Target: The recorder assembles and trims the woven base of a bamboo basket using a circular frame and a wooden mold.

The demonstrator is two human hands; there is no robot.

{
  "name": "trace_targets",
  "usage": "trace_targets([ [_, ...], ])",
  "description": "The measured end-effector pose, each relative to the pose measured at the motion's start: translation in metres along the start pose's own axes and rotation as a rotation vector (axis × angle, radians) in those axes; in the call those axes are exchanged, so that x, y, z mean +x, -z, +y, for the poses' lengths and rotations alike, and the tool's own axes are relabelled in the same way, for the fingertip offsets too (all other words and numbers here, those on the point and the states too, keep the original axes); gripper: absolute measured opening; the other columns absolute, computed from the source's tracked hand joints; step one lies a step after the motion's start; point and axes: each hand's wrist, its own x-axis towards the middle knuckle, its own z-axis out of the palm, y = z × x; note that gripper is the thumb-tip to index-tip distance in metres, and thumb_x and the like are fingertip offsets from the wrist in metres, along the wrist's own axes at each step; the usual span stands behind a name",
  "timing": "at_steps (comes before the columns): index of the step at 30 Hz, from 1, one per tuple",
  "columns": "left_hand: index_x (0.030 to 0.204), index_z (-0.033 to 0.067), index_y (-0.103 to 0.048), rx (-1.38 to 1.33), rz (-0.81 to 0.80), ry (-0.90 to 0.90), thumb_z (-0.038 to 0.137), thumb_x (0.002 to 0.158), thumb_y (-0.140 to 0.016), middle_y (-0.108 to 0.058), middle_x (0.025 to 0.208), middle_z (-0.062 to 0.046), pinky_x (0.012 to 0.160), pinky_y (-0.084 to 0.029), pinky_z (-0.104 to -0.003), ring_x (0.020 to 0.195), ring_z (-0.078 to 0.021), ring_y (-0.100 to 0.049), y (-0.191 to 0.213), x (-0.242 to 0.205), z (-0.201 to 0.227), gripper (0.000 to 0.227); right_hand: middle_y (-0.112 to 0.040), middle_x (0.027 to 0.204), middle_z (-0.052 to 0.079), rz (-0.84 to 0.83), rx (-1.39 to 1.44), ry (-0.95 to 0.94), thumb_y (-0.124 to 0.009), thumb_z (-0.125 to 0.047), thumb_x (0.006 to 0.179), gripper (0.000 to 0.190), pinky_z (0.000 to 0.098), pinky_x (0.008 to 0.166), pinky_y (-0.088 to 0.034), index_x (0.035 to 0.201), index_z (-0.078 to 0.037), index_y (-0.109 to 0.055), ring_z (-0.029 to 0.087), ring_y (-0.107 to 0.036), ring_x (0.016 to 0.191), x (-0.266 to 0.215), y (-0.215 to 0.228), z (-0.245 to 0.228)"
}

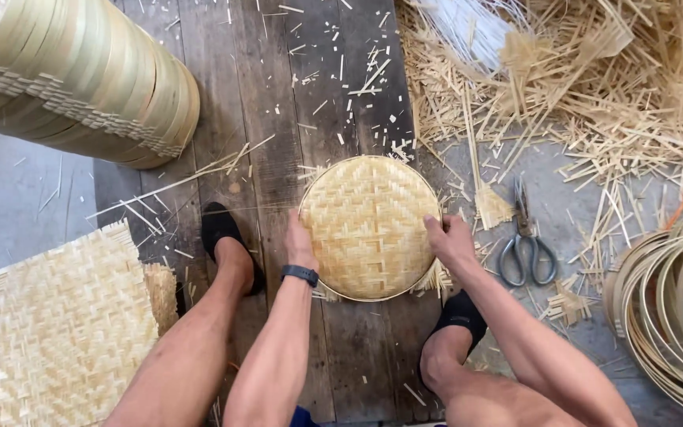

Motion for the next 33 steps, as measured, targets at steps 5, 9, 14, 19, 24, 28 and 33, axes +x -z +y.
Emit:
trace_targets([
  [5, 0.120, -0.0005, -0.065, -0.425, -0.086, -0.351, 0.046, 0.107, -0.044, -0.069, 0.121, -0.017, 0.102, -0.049, -0.044, 0.114, -0.0285, -0.063, 0.014, -0.035, 0.025, 0.053, -0.068, 0.108, 0.018, 0.017, 0.459, 0.134, -0.050, -0.050, 0.101, 0.054, 0.0457, 0.095, -0.053, 0.111, 0.002, -0.061, 0.029, -0.065, 0.101, -0.030, 0.056, -0.034],
  [9, 0.111, -0.0008, -0.068, -0.565, -0.575, -0.014, 0.063, 0.094, -0.040, -0.073, 0.110, -0.020, 0.092, -0.050, -0.044, 0.100, -0.0317, -0.066, 0.022, -0.066, 0.075, 0.072, -0.060, 0.115, 0.020, -0.165, 0.695, -0.087, -0.039, -0.053, 0.103, 0.056, 0.0541, 0.099, -0.048, 0.120, 0.000, -0.050, 0.029, -0.060, 0.109, -0.034, 0.074, -0.045],
  [14, 0.142, 0.0015, -0.052, -0.157, -0.452, -0.200, 0.040, 0.098, -0.055, -0.064, 0.130, -0.016, 0.103, -0.041, -0.043, 0.127, -0.0286, -0.056, 0.049, 0.051, -0.024, 0.058, -0.054, 0.133, 0.026, -0.135, 0.509, 0.016, -0.042, -0.052, 0.108, 0.065, 0.0496, 0.104, -0.038, 0.140, 0.005, -0.047, 0.031, -0.050, 0.120, -0.010, 0.036, 0.044],
  [19, 0.142, 0.0014, -0.065, 0.426, 0.033, -0.509, 0.054, 0.102, -0.055, -0.067, 0.149, -0.020, 0.126, -0.034, -0.045, 0.147, -0.0285, -0.052, -0.016, -0.027, 0.000, 0.067, -0.069, 0.119, 0.021, 0.166, 0.039, 0.196, -0.062, -0.038, 0.097, 0.051, 0.0375, 0.092, -0.052, 0.130, 0.001, -0.065, 0.029, -0.067, 0.107, 0.019, 0.061, 0.129],
  [24, 0.157, -0.0043, 0.005, 0.908, 0.218, -0.110, 0.088, 0.082, -0.054, 0.010, 0.166, -0.029, 0.124, 0.004, -0.058, 0.155, -0.0420, 0.007, -0.132, -0.050, -0.025, 0.133, -0.063, 0.116, 0.030, 0.278, -0.720, -0.073, -0.096, -0.033, 0.068, 0.079, 0.0509, 0.093, -0.052, 0.123, 0.007, -0.056, 0.042, -0.062, 0.109, 0.036, 0.108, 0.196],
  [28, 0.157, -0.0121, 0.005, 0.969, 0.370, -0.109, 0.083, 0.076, -0.068, 0.014, 0.164, -0.033, 0.125, 0.009, -0.057, 0.157, -0.0429, 0.014, -0.167, -0.069, -0.019, 0.144, -0.065, 0.116, 0.029, 0.142, -0.602, -0.196, -0.098, -0.022, 0.064, 0.082, 0.0491, 0.093, -0.053, 0.126, 0.007, -0.054, 0.041, -0.064, 0.107, 0.045, 0.113, 0.218],
  [33, 0.161, -0.0002, -0.003, 1.369, -0.134, -0.600, 0.062, 0.070, -0.078, 0.012, 0.169, -0.025, 0.128, 0.004, -0.056, 0.158, -0.0369, 0.011, -0.169, -0.084, -0.025, 0.134, -0.075, 0.099, 0.025, -0.120, 0.080, -0.170, -0.078, -0.017, 0.070, 0.051, 0.0535, 0.077, -0.059, 0.113, 0.005, -0.066, 0.037, -0.072, 0.086, 0.034, 0.115, 0.238],
])
